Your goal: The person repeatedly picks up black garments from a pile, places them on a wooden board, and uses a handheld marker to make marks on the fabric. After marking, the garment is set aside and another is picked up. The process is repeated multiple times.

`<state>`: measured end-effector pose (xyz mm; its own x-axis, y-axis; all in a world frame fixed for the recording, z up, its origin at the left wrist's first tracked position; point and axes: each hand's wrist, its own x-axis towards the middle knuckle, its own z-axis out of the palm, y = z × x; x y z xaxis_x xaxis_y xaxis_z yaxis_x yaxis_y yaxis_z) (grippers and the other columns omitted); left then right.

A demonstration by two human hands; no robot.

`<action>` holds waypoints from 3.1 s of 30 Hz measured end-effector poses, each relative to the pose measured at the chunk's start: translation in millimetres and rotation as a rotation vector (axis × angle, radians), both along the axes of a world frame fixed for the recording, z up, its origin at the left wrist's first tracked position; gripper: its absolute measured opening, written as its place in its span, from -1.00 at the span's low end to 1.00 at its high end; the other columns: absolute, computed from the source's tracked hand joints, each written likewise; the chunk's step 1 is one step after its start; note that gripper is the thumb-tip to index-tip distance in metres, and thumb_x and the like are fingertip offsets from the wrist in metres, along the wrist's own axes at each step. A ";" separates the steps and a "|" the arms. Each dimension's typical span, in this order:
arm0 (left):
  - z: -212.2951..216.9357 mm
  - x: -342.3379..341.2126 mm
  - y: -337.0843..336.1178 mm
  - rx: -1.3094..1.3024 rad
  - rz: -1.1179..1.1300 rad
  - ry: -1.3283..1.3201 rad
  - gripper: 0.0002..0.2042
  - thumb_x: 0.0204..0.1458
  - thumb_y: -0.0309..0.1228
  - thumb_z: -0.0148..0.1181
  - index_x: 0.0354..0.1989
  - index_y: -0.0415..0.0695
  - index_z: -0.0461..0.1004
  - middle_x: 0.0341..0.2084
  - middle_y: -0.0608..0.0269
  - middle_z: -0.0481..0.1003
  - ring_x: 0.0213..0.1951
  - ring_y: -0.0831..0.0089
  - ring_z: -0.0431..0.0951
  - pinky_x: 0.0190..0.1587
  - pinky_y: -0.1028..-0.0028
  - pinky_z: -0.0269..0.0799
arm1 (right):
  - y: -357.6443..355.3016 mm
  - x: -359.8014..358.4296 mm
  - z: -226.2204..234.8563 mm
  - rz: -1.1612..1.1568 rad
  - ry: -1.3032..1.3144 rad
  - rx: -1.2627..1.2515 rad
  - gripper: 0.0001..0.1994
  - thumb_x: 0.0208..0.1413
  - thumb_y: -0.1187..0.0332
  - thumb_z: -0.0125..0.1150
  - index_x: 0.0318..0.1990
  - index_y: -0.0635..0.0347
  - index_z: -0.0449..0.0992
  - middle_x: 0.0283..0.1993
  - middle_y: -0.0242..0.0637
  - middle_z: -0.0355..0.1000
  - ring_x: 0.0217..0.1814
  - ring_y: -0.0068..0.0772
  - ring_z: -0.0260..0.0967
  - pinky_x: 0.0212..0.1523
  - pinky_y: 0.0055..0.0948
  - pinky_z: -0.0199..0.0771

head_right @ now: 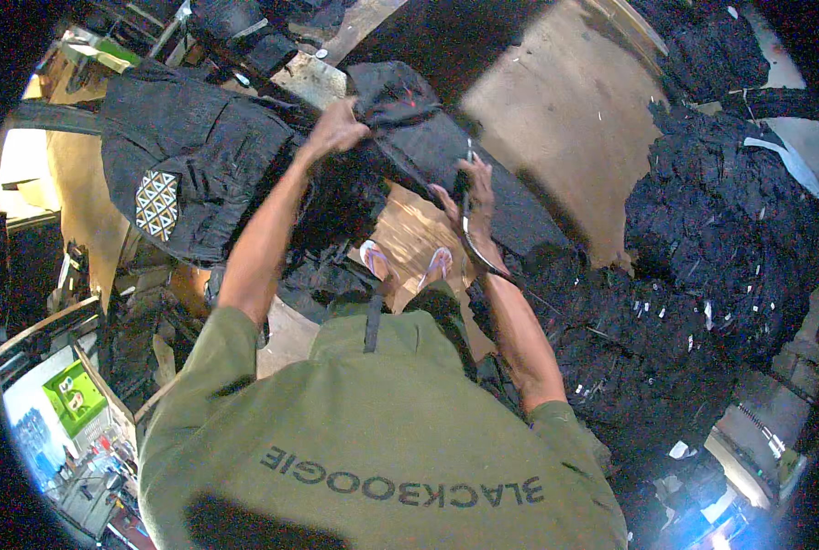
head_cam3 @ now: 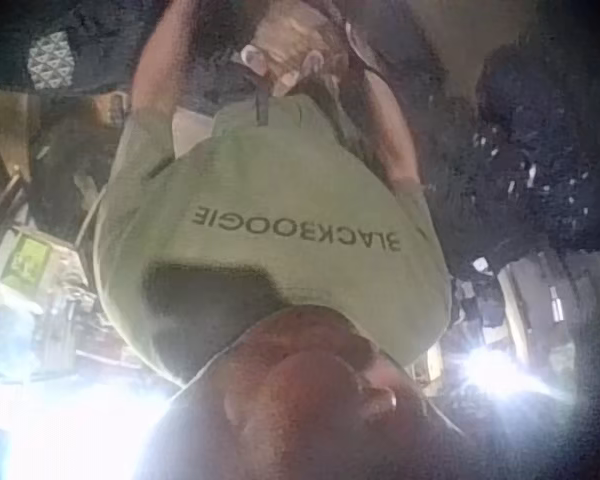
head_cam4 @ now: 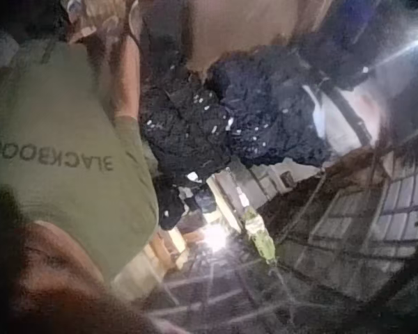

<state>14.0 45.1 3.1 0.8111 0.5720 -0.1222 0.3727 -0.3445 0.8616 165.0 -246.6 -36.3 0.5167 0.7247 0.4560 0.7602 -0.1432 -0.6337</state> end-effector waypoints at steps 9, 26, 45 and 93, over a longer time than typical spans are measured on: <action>-36.8 31.7 -39.2 0.606 0.703 0.341 -0.33 -0.09 -0.24 0.54 0.23 -0.05 0.40 0.24 0.02 0.40 0.28 -0.08 0.34 0.30 -0.29 0.15 | 5.0 15.5 22.0 0.160 0.123 0.081 -0.78 0.26 0.38 0.42 -0.01 0.26 0.65 -0.06 -0.06 0.68 0.01 -0.09 0.68 0.11 -0.20 0.64; -64.8 30.2 -22.6 0.745 0.635 -0.210 -0.37 -0.22 -0.60 0.43 0.17 -0.36 0.50 -0.20 -0.27 0.65 -0.09 -0.20 0.69 0.04 0.11 0.60 | 48.7 55.2 -8.0 0.639 0.077 0.048 -0.69 0.03 0.49 0.48 -0.02 0.29 0.73 0.01 -0.12 0.71 0.13 -0.12 0.69 0.28 -0.07 0.67; -82.7 29.9 -16.6 0.770 0.674 -0.088 -0.35 -0.19 -0.51 0.58 0.17 -0.36 0.52 -0.07 -0.30 0.64 -0.01 -0.24 0.65 0.10 0.07 0.55 | 51.6 52.3 -6.1 0.604 0.030 0.019 -0.71 0.05 0.50 0.47 -0.03 0.28 0.73 0.00 -0.11 0.71 0.16 -0.10 0.68 0.31 -0.04 0.64; -66.0 33.8 -17.9 0.668 0.632 -0.189 -0.47 -0.16 -0.53 0.51 0.07 -0.38 0.56 -0.12 -0.33 0.66 0.02 -0.18 0.69 0.06 0.16 0.60 | 44.4 58.5 -9.1 0.571 0.069 0.051 -0.69 -0.05 0.53 0.46 -0.09 0.31 0.74 -0.06 -0.05 0.72 0.08 -0.09 0.71 0.27 -0.05 0.67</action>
